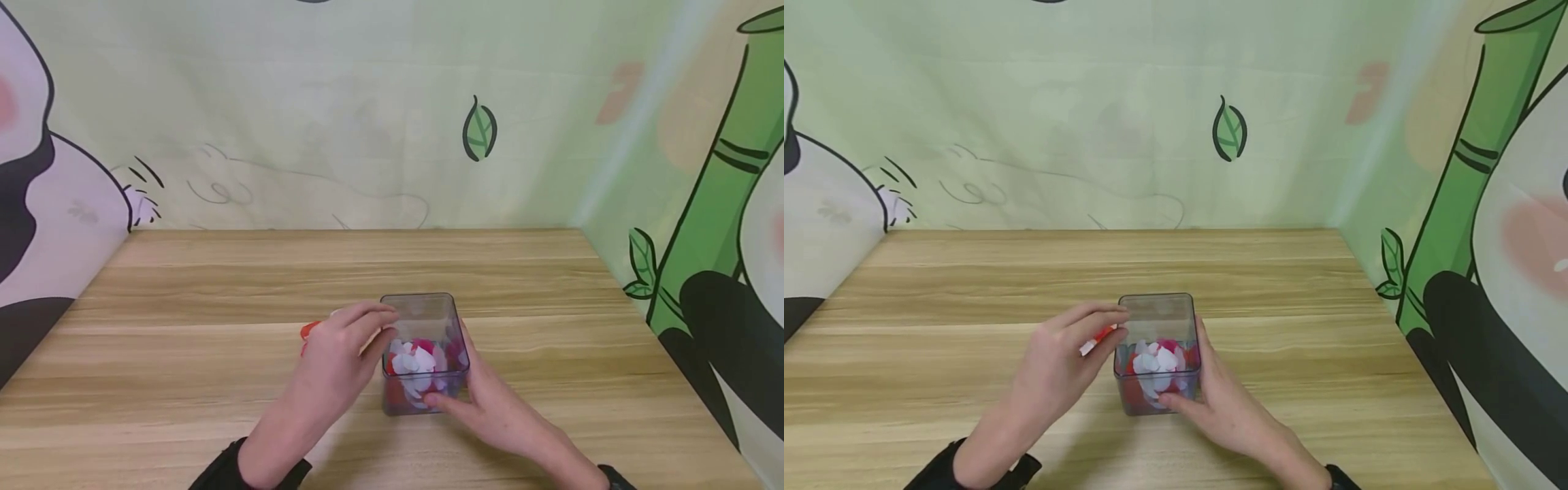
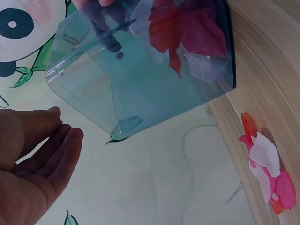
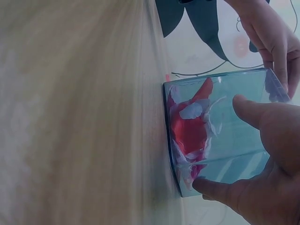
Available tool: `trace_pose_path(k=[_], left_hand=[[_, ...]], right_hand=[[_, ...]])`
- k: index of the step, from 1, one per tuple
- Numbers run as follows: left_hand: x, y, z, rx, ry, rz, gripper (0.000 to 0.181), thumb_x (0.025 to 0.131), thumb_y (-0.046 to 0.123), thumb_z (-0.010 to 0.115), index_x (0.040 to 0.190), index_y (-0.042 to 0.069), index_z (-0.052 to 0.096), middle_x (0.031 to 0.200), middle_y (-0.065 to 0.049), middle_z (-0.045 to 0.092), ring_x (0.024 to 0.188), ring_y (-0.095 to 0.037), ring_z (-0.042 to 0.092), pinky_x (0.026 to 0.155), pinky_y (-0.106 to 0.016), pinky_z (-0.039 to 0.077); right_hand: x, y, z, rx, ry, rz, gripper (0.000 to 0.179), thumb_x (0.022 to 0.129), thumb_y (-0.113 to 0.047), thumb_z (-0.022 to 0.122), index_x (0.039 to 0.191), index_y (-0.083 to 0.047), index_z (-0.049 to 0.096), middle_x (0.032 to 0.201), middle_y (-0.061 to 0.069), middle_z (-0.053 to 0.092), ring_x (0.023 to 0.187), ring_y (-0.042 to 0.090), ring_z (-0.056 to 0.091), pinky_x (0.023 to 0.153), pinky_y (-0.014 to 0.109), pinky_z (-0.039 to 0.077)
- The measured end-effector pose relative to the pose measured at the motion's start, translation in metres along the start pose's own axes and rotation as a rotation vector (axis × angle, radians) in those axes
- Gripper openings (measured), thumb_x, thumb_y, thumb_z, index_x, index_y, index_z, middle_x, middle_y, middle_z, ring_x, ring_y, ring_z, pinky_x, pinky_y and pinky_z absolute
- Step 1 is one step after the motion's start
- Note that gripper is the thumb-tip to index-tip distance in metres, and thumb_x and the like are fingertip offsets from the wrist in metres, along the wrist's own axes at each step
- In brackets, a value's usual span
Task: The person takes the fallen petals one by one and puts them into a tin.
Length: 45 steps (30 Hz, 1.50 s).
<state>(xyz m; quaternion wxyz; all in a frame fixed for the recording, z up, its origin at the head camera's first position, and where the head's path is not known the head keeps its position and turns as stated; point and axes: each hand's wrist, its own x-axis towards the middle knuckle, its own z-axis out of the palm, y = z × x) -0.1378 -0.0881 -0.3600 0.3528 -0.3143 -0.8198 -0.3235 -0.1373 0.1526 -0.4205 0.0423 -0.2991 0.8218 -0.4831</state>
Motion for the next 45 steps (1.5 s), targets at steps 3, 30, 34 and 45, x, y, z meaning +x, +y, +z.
trace_pose_path(k=[3,30,34,45], left_hand=[[0.000,-0.004,-0.002,0.023,-0.037,-0.053,0.021,0.080,-0.008,0.084,0.098,0.001,0.077,0.098,-0.008,0.073,0.089,-0.023,0.073,0.071,-0.031,0.060],[-0.010,-0.057,-0.010,0.228,-0.665,-0.601,0.011,0.083,-0.005,0.079,0.093,-0.002,0.076,0.090,-0.010,0.067,0.079,-0.023,0.061,0.074,-0.037,0.056],[-0.014,-0.063,-0.006,0.191,-0.700,-0.613,0.011,0.084,-0.006,0.078,0.093,0.000,0.076,0.087,-0.008,0.064,0.072,-0.020,0.055,0.067,-0.032,0.052],[-0.024,-0.069,0.004,0.130,-0.708,-0.555,0.017,0.091,-0.002,0.073,0.077,0.004,0.067,0.071,-0.004,0.052,0.061,-0.017,0.047,0.055,-0.029,0.041]], right_hand=[[0.000,0.000,0.000,-0.003,0.002,0.003,0.113,0.091,-0.019,0.080,0.165,-0.027,-0.005,0.154,0.004,0.043,0.136,0.022,0.049,0.115,0.048,0.035],[0.000,0.000,-0.001,-0.001,-0.015,0.071,0.113,0.092,-0.023,0.079,0.165,-0.032,-0.006,0.160,0.005,0.034,0.142,0.022,0.042,0.116,0.052,0.031],[0.000,0.000,-0.001,-0.003,-0.013,0.063,0.113,0.092,-0.022,0.079,0.165,-0.033,-0.006,0.160,0.005,0.035,0.142,0.022,0.042,0.116,0.052,0.030],[0.000,0.001,-0.001,0.007,-0.014,0.057,0.112,0.092,-0.020,0.079,0.165,-0.032,-0.005,0.158,0.006,0.038,0.141,0.022,0.043,0.116,0.052,0.031]])
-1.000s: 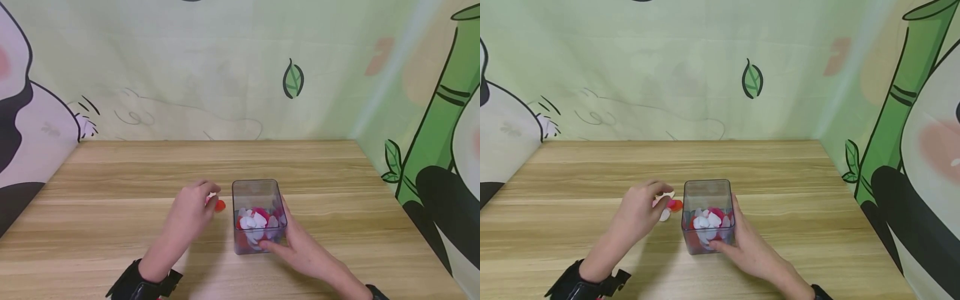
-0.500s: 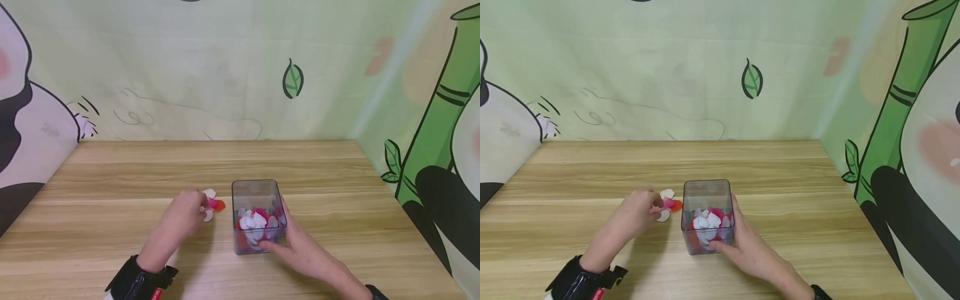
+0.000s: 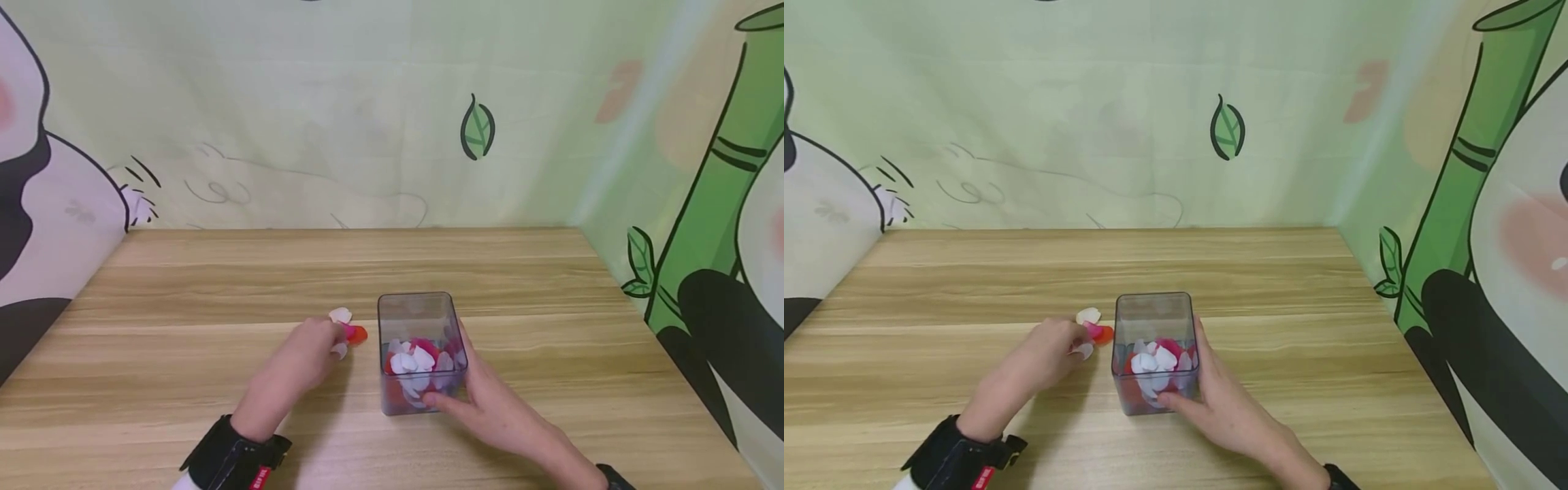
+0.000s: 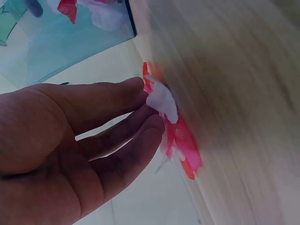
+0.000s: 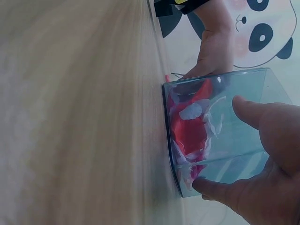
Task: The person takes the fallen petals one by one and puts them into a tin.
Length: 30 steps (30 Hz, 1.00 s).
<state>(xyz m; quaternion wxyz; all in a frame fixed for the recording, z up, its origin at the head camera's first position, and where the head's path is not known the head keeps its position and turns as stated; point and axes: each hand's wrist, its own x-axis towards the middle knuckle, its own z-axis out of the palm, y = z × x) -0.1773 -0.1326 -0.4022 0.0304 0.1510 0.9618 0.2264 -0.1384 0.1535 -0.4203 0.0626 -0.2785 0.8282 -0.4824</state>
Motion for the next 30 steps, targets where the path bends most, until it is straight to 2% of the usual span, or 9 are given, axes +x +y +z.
trace_pose_path(k=[3,6,11,15,18,22,25,28,30], left_hand=[[0.000,0.000,0.002,0.003,-0.006,-0.022,0.018,0.091,-0.001,0.074,0.075,0.004,0.066,0.067,-0.003,0.052,0.058,-0.016,0.046,0.052,-0.028,0.040],[-0.001,-0.001,0.003,0.024,0.009,-0.005,0.022,0.089,-0.003,0.076,0.072,0.005,0.064,0.064,-0.001,0.051,0.057,-0.016,0.046,0.053,-0.028,0.040],[-0.003,-0.004,0.002,0.045,0.034,0.035,0.017,0.085,-0.005,0.078,0.074,0.004,0.069,0.068,-0.001,0.058,0.062,-0.016,0.050,0.058,-0.030,0.045],[-0.003,-0.005,0.002,0.051,0.009,0.021,0.015,0.085,-0.003,0.080,0.076,0.004,0.071,0.070,-0.001,0.060,0.062,-0.015,0.051,0.058,-0.030,0.046],[-0.003,-0.005,0.001,0.057,0.014,0.021,0.015,0.085,-0.004,0.078,0.076,0.006,0.071,0.071,-0.001,0.062,0.062,-0.015,0.051,0.057,-0.029,0.046],[-0.005,-0.003,-0.002,0.063,0.053,0.019,0.018,0.085,-0.007,0.074,0.074,0.007,0.071,0.070,-0.001,0.062,0.061,-0.015,0.051,0.056,-0.029,0.045],[-0.006,0.000,-0.005,0.051,0.058,0.010,0.017,0.085,-0.007,0.075,0.075,0.007,0.071,0.070,-0.001,0.062,0.060,-0.016,0.051,0.056,-0.029,0.046],[-0.006,0.005,-0.006,0.026,0.051,0.006,0.011,0.086,-0.004,0.078,0.082,0.005,0.073,0.074,-0.002,0.064,0.062,-0.017,0.053,0.058,-0.030,0.048],[-0.005,0.008,-0.007,0.022,0.069,0.019,0.009,0.087,-0.004,0.076,0.085,0.004,0.074,0.076,-0.003,0.066,0.063,-0.017,0.054,0.060,-0.030,0.049]], right_hand=[[0.001,0.000,0.001,-0.002,0.000,0.007,0.114,0.091,-0.020,0.080,0.165,-0.031,-0.005,0.157,0.007,0.040,0.140,0.022,0.045,0.116,0.052,0.032],[0.001,0.000,0.002,-0.006,-0.002,0.015,0.114,0.091,-0.020,0.081,0.165,-0.032,-0.006,0.157,0.007,0.040,0.140,0.023,0.045,0.116,0.052,0.032],[0.002,0.000,0.003,-0.006,-0.003,0.029,0.115,0.091,-0.020,0.081,0.165,-0.033,-0.006,0.158,0.006,0.039,0.141,0.023,0.045,0.116,0.052,0.032],[0.002,0.000,0.004,-0.005,-0.004,0.025,0.114,0.091,-0.020,0.080,0.165,-0.033,-0.006,0.160,0.005,0.036,0.143,0.023,0.042,0.116,0.051,0.031],[0.002,0.000,0.003,-0.004,-0.004,0.013,0.113,0.092,-0.020,0.080,0.165,-0.032,-0.006,0.161,0.005,0.035,0.143,0.024,0.042,0.116,0.052,0.031],[0.002,-0.002,0.003,-0.009,-0.006,0.012,0.113,0.092,-0.019,0.079,0.165,-0.032,-0.007,0.161,0.006,0.035,0.142,0.024,0.042,0.116,0.052,0.032],[0.002,-0.003,0.003,-0.008,-0.005,0.003,0.114,0.092,-0.018,0.079,0.165,-0.031,-0.007,0.161,0.006,0.034,0.143,0.024,0.042,0.116,0.051,0.032],[0.000,-0.003,0.002,-0.013,0.004,-0.018,0.113,0.092,-0.017,0.079,0.165,-0.030,-0.006,0.162,0.005,0.033,0.143,0.024,0.042,0.116,0.052,0.031],[0.000,-0.003,0.002,-0.023,0.013,-0.030,0.113,0.092,-0.017,0.079,0.165,-0.029,-0.005,0.162,0.006,0.032,0.143,0.025,0.042,0.116,0.052,0.030]])
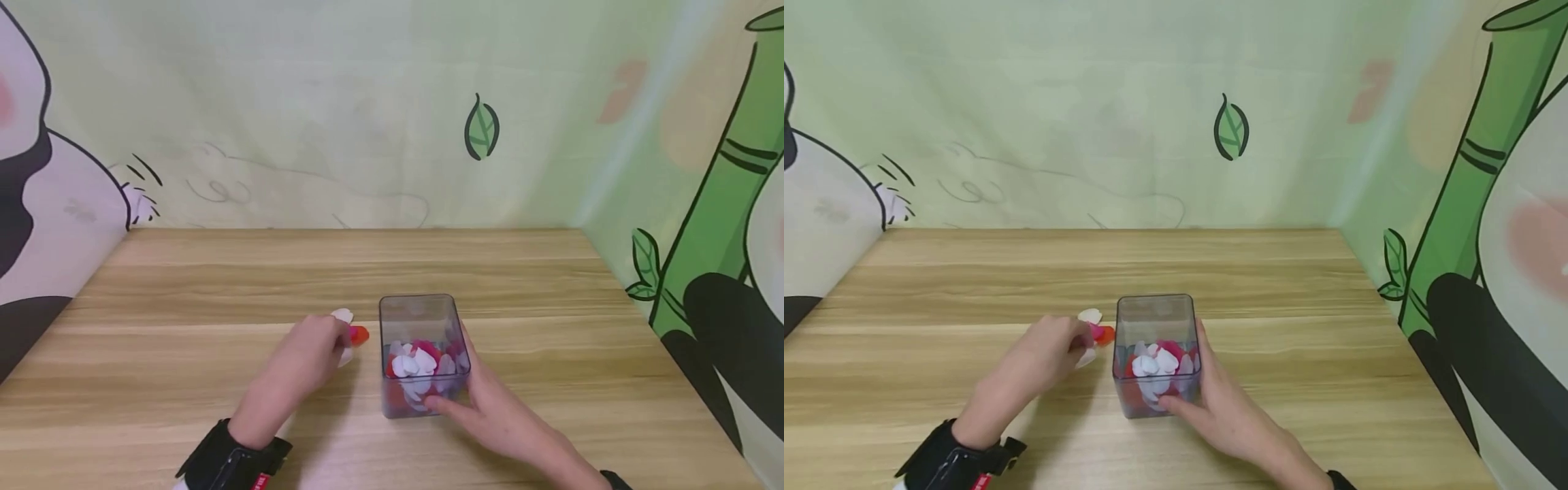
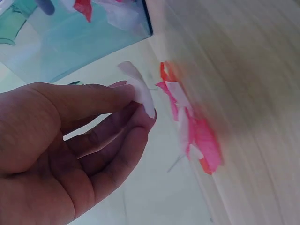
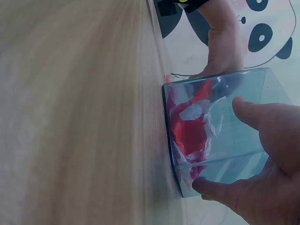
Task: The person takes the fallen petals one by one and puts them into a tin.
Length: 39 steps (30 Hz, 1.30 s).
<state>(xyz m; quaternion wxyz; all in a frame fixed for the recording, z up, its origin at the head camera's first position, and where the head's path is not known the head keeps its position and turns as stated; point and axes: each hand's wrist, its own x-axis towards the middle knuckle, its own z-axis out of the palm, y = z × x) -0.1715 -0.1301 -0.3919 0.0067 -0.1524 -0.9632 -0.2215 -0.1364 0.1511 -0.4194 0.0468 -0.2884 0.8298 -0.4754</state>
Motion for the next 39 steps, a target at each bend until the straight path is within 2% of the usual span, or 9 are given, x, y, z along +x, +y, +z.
trace_pose_path(k=[2,5,10,16,21,24,28,35,39], left_hand=[[0.001,0.003,-0.001,-0.008,0.029,0.011,0.007,0.087,-0.004,0.076,0.088,0.003,0.075,0.079,-0.004,0.067,0.064,-0.017,0.055,0.059,-0.029,0.049],[0.001,0.007,-0.004,-0.013,0.121,0.067,0.012,0.087,-0.009,0.072,0.085,0.002,0.074,0.079,-0.005,0.069,0.065,-0.017,0.058,0.059,-0.029,0.050],[-0.001,0.012,-0.007,-0.046,0.337,0.170,0.015,0.083,-0.014,0.071,0.084,0.001,0.074,0.081,-0.008,0.070,0.070,-0.021,0.066,0.063,-0.032,0.057],[-0.005,0.024,-0.014,-0.106,0.579,0.275,0.013,0.082,-0.010,0.079,0.092,-0.002,0.076,0.089,-0.011,0.072,0.077,-0.024,0.072,0.070,-0.035,0.061],[-0.010,0.037,-0.018,-0.110,0.699,0.377,0.018,0.079,-0.012,0.082,0.093,-0.002,0.077,0.088,-0.009,0.071,0.076,-0.022,0.071,0.069,-0.032,0.061],[-0.013,0.047,-0.017,-0.123,0.728,0.419,0.020,0.078,-0.013,0.082,0.095,-0.002,0.077,0.088,-0.008,0.069,0.075,-0.020,0.070,0.068,-0.028,0.060],[-0.016,0.057,-0.014,-0.145,0.729,0.454,0.022,0.078,-0.012,0.083,0.096,-0.001,0.078,0.089,-0.007,0.068,0.074,-0.018,0.070,0.067,-0.025,0.059],[-0.022,0.067,-0.009,-0.137,0.658,0.500,0.025,0.078,-0.009,0.085,0.099,0.001,0.078,0.094,-0.006,0.070,0.083,-0.019,0.072,0.073,-0.025,0.059],[-0.023,0.068,-0.008,-0.135,0.620,0.517,0.027,0.077,-0.007,0.087,0.101,0.001,0.078,0.095,-0.007,0.070,0.083,-0.018,0.072,0.071,-0.024,0.059]], right_hand=[[-0.001,0.000,-0.001,-0.012,0.006,-0.003,0.112,0.092,-0.018,0.079,0.165,-0.029,-0.005,0.163,0.006,0.031,0.143,0.025,0.042,0.116,0.052,0.030],[-0.002,0.001,-0.001,-0.014,0.007,0.000,0.112,0.092,-0.018,0.079,0.165,-0.029,-0.005,0.163,0.006,0.032,0.143,0.025,0.042,0.116,0.052,0.031],[-0.002,0.002,-0.001,-0.013,0.001,-0.002,0.112,0.092,-0.019,0.079,0.165,-0.028,-0.005,0.161,0.007,0.036,0.141,0.025,0.044,0.116,0.052,0.031],[0.000,0.001,0.001,-0.003,-0.001,-0.001,0.111,0.093,-0.020,0.078,0.165,-0.028,-0.005,0.160,0.008,0.037,0.141,0.024,0.044,0.115,0.052,0.032],[0.000,0.001,0.001,0.009,-0.003,-0.001,0.110,0.093,-0.019,0.078,0.165,-0.028,-0.005,0.159,0.007,0.038,0.142,0.023,0.044,0.116,0.051,0.031],[-0.001,0.001,0.000,0.007,0.001,-0.004,0.109,0.094,-0.019,0.077,0.165,-0.028,-0.005,0.158,0.007,0.039,0.140,0.022,0.045,0.115,0.052,0.032],[-0.003,0.001,0.000,0.009,0.007,-0.016,0.108,0.094,-0.018,0.077,0.166,-0.027,-0.003,0.155,0.006,0.043,0.138,0.022,0.048,0.115,0.052,0.034],[-0.003,0.001,0.001,0.010,0.008,-0.028,0.107,0.094,-0.020,0.077,0.166,-0.026,-0.001,0.153,0.006,0.046,0.136,0.021,0.050,0.114,0.049,0.035],[-0.002,0.000,0.001,0.003,0.007,-0.028,0.107,0.094,-0.019,0.077,0.166,-0.027,-0.002,0.152,0.006,0.047,0.134,0.020,0.051,0.114,0.048,0.036]])
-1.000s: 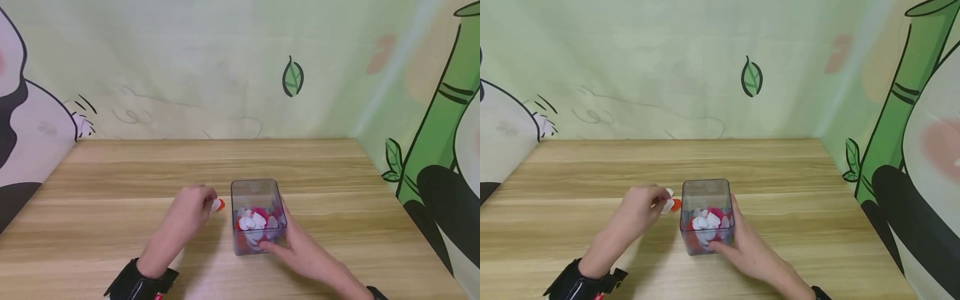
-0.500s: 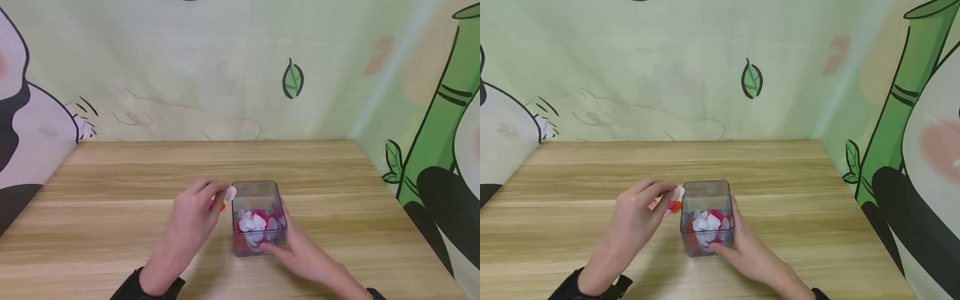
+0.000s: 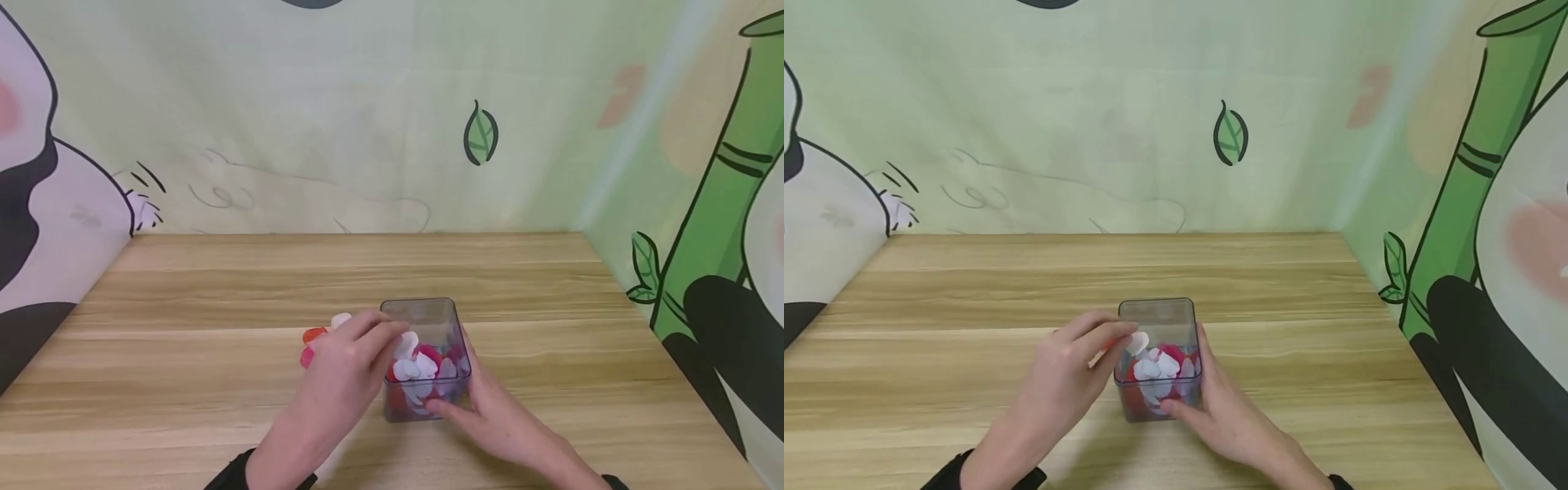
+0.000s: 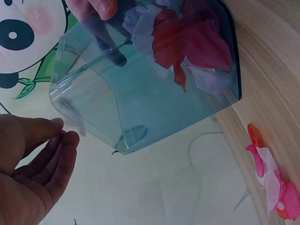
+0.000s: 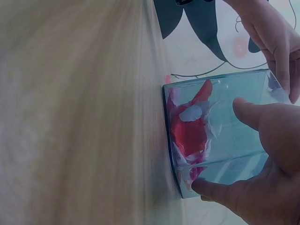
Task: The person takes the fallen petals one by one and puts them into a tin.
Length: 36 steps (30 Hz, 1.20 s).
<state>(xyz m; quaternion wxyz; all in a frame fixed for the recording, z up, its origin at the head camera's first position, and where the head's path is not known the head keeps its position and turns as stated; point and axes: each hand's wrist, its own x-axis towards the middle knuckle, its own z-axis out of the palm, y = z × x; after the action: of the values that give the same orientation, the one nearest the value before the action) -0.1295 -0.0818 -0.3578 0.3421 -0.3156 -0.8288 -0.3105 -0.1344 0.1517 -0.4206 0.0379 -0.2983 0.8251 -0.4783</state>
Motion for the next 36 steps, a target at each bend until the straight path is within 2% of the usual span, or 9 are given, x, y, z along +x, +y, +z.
trace_pose_path(k=[3,6,9,12,18,25,28,30,36], left_hand=[[0.000,-0.001,0.001,0.001,0.015,0.012,0.026,0.077,-0.008,0.086,0.100,0.001,0.077,0.094,-0.007,0.070,0.081,-0.018,0.071,0.069,-0.025,0.059],[0.001,-0.005,0.000,0.021,0.046,-0.005,0.022,0.079,-0.009,0.083,0.098,0.002,0.076,0.092,-0.006,0.069,0.077,-0.018,0.070,0.065,-0.027,0.059],[0.003,-0.012,-0.004,0.047,0.054,-0.057,0.016,0.083,-0.006,0.081,0.096,0.002,0.075,0.089,-0.006,0.069,0.074,-0.019,0.069,0.062,-0.030,0.058],[0.004,-0.021,-0.010,0.093,0.025,-0.127,0.013,0.084,-0.005,0.080,0.096,0.001,0.076,0.090,-0.007,0.070,0.077,-0.023,0.070,0.066,-0.034,0.059],[0.002,-0.040,-0.018,0.196,-0.139,-0.309,0.014,0.085,-0.006,0.078,0.097,-0.002,0.075,0.097,-0.013,0.070,0.086,-0.031,0.071,0.074,-0.042,0.060],[-0.005,-0.058,-0.020,0.296,-0.420,-0.476,0.012,0.082,-0.005,0.076,0.094,-0.006,0.074,0.091,-0.015,0.065,0.079,-0.032,0.066,0.070,-0.042,0.058],[-0.008,-0.065,-0.019,0.292,-0.530,-0.501,0.010,0.081,-0.005,0.078,0.090,-0.005,0.073,0.087,-0.014,0.064,0.076,-0.028,0.062,0.069,-0.039,0.056],[-0.010,-0.070,-0.017,0.277,-0.578,-0.509,0.008,0.081,-0.006,0.078,0.086,-0.004,0.072,0.084,-0.011,0.062,0.073,-0.025,0.058,0.066,-0.036,0.053],[-0.017,-0.081,-0.007,0.233,-0.614,-0.490,0.008,0.080,-0.009,0.075,0.079,-0.002,0.071,0.078,-0.007,0.058,0.067,-0.021,0.052,0.061,-0.031,0.048]], right_hand=[[0.000,0.000,0.000,-0.005,0.001,0.001,0.108,0.094,-0.019,0.078,0.166,-0.026,-0.003,0.153,0.007,0.046,0.135,0.021,0.051,0.114,0.048,0.036],[0.000,0.001,0.000,-0.002,-0.004,0.024,0.110,0.093,-0.019,0.078,0.165,-0.027,-0.004,0.155,0.007,0.043,0.137,0.022,0.049,0.115,0.049,0.034],[0.000,0.002,0.000,-0.003,-0.006,0.046,0.111,0.093,-0.019,0.079,0.165,-0.028,-0.004,0.159,0.007,0.038,0.141,0.024,0.044,0.115,0.052,0.032],[0.000,0.002,-0.001,-0.016,-0.004,0.051,0.111,0.092,-0.019,0.079,0.165,-0.028,-0.005,0.161,0.008,0.035,0.143,0.025,0.042,0.116,0.053,0.031],[0.001,0.001,-0.001,-0.015,-0.007,0.058,0.112,0.092,-0.018,0.079,0.165,-0.029,-0.005,0.162,0.006,0.034,0.144,0.025,0.041,0.116,0.052,0.031],[0.002,0.001,-0.001,-0.011,-0.012,0.077,0.112,0.092,-0.019,0.079,0.165,-0.032,-0.006,0.163,0.004,0.033,0.145,0.024,0.039,0.116,0.051,0.030],[0.002,0.001,-0.001,-0.007,-0.015,0.081,0.112,0.092,-0.020,0.079,0.165,-0.033,-0.005,0.162,0.003,0.033,0.145,0.023,0.039,0.116,0.050,0.030],[0.002,0.002,-0.001,-0.006,-0.015,0.081,0.112,0.092,-0.020,0.079,0.165,-0.033,-0.005,0.162,0.003,0.034,0.145,0.023,0.039,0.116,0.050,0.030],[0.002,0.002,-0.001,0.000,-0.017,0.082,0.112,0.092,-0.020,0.079,0.165,-0.032,-0.006,0.161,0.004,0.035,0.145,0.022,0.039,0.117,0.050,0.030]])
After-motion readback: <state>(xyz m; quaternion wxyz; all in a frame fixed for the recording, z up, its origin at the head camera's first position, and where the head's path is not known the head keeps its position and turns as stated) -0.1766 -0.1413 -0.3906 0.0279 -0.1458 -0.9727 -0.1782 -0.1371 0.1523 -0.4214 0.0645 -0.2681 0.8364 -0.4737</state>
